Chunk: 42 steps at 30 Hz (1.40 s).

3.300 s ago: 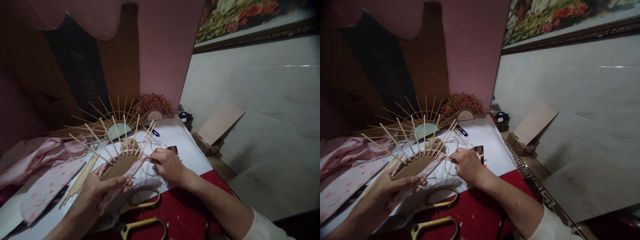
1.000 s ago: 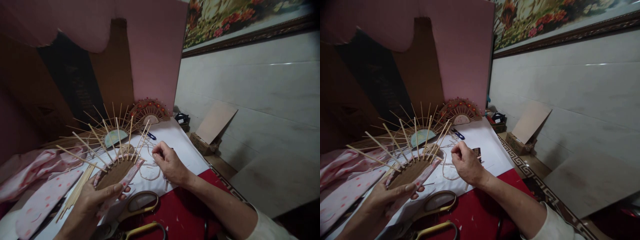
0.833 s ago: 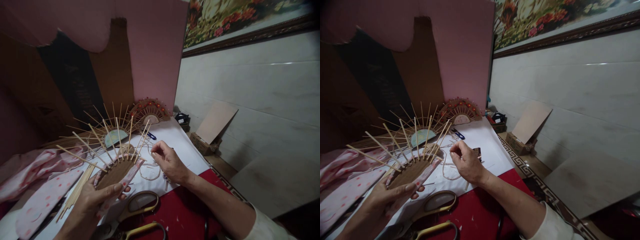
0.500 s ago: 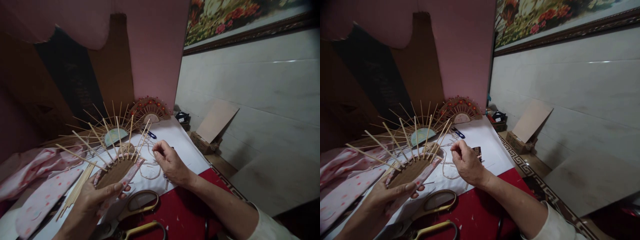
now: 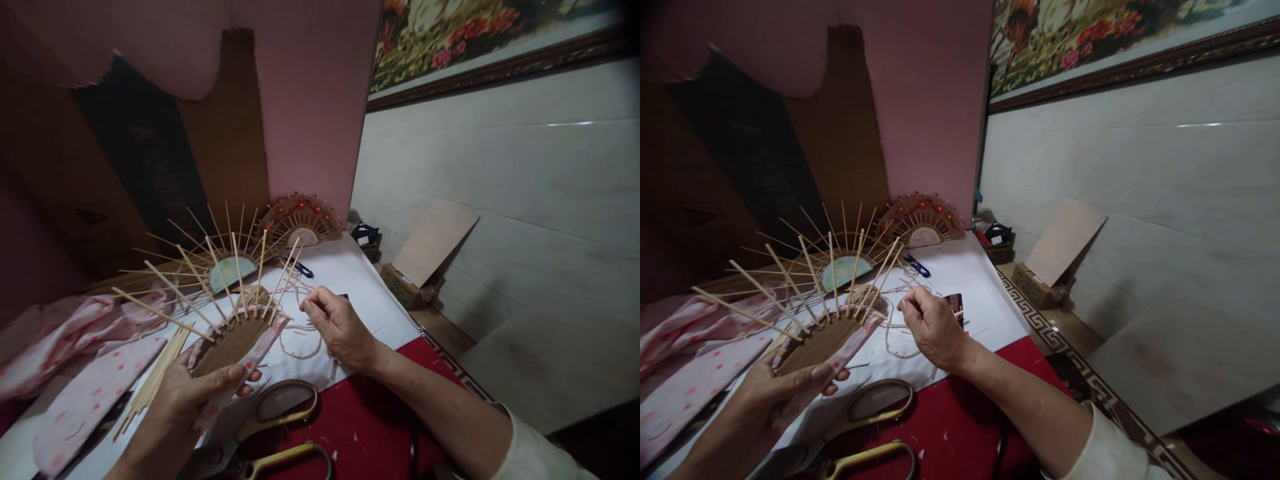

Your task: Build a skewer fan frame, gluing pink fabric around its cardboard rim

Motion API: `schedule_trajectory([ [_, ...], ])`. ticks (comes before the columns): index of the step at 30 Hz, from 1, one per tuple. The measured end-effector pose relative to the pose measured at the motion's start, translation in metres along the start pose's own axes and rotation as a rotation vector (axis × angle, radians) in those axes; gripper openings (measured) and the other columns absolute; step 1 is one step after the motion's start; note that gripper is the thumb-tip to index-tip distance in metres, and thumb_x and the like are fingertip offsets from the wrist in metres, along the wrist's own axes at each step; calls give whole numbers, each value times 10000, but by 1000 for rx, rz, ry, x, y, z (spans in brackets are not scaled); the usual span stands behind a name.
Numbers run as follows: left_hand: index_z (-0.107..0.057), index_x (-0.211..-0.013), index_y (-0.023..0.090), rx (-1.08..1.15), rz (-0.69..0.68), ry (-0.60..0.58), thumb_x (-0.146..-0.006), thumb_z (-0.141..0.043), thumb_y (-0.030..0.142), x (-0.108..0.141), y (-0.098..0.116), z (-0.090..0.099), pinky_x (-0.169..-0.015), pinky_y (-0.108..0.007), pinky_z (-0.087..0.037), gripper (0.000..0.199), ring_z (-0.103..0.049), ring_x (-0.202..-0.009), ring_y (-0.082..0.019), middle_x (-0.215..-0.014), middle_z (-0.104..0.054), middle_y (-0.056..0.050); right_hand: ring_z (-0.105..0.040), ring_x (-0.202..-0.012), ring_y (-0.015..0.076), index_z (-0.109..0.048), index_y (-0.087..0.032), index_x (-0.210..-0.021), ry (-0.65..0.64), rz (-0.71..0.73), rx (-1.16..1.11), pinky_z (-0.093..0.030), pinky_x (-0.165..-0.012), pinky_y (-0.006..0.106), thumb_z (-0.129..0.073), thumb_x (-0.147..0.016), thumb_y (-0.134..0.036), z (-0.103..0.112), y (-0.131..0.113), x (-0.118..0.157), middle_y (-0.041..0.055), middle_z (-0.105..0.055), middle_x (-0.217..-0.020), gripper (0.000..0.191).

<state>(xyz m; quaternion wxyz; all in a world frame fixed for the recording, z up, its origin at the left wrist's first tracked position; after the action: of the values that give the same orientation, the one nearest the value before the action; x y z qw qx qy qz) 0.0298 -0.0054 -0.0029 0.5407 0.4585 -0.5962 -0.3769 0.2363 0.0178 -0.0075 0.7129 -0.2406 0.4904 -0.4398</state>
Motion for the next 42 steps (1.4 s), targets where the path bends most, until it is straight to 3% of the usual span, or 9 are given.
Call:
schedule_trajectory([
  [6,-523,-1181,95,-22,-44,-45,-471,-809,203,3,2,-1,-547,-300,-529,772,-681,-654,-258,-760,-737,-85,-308,-498,94,-338,-210,-654,-4,54,76,-262,-503,234,-395,-900,-245,-1,-1,0,-64,-332,-558,254],
  [10,-489,-1233,114,-13,-79,17,-425,-826,203,3,4,-4,-474,-263,-513,880,-673,-570,-233,-708,-741,-63,-276,-486,88,-283,-213,-603,3,59,62,-252,-498,233,-406,-891,-239,1,-1,-1,-69,-274,-536,314],
  [14,-584,-1052,81,-24,-66,52,-420,-829,228,0,1,-1,-502,-269,-525,694,-672,-571,-238,-624,-727,-71,-375,-532,92,-403,-196,-639,-24,76,15,-312,-537,221,-440,-895,-264,0,0,0,-51,-386,-573,267],
  [17,-612,-885,113,-22,-43,3,-458,-818,226,-1,1,1,-544,-283,-530,487,-668,-592,-233,-639,-728,-68,-438,-573,104,-501,-178,-766,-21,97,35,-345,-564,225,-431,-892,-215,-1,0,1,-23,-489,-647,148],
  [20,-619,-813,124,-10,-46,-51,-490,-807,215,-2,2,1,-553,-277,-526,385,-669,-616,-232,-656,-723,-61,-470,-601,113,-511,-172,-839,-13,121,37,-366,-584,229,-375,-904,-189,-1,-2,2,2,-535,-709,152],
  [23,-633,-848,128,-15,-58,-54,-496,-806,204,-2,2,0,-526,-265,-519,399,-665,-610,-224,-672,-721,-54,-461,-591,115,-467,-186,-765,6,131,38,-364,-582,229,-345,-909,-202,1,-4,2,-10,-494,-663,189],
  [31,-624,-823,160,-5,-55,37,-444,-819,174,1,3,0,-519,-262,-537,426,-679,-615,-235,-641,-729,-42,-265,-468,86,-281,-212,-567,108,62,85,-253,-474,227,-425,-881,-263,4,-2,3,-67,-259,-512,349],
  [38,-625,-844,169,-3,-54,9,-476,-812,174,-3,1,2,-528,-261,-542,413,-677,-631,-227,-707,-738,-49,-475,-606,120,-463,-186,-768,105,66,47,-366,-591,236,-350,-931,-253,5,-3,3,-2,-505,-673,209],
  [42,-605,-876,166,0,-57,-2,-475,-816,172,-2,1,2,-512,-250,-536,452,-676,-608,-222,-665,-731,-47,-445,-580,115,-446,-192,-746,126,78,59,-357,-572,234,-363,-924,-259,6,-3,3,-18,-471,-645,208],
])
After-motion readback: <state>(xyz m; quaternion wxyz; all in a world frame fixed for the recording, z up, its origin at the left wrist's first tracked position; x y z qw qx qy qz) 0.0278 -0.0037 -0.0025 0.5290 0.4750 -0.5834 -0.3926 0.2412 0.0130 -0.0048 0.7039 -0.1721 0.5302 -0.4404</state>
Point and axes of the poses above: each hand's wrist, its own x-axis away from the middle knuckle, its own z-axis out of the back of the hand, y = z × x, the point moved 2 cm from there along -x, towards the middle knuckle
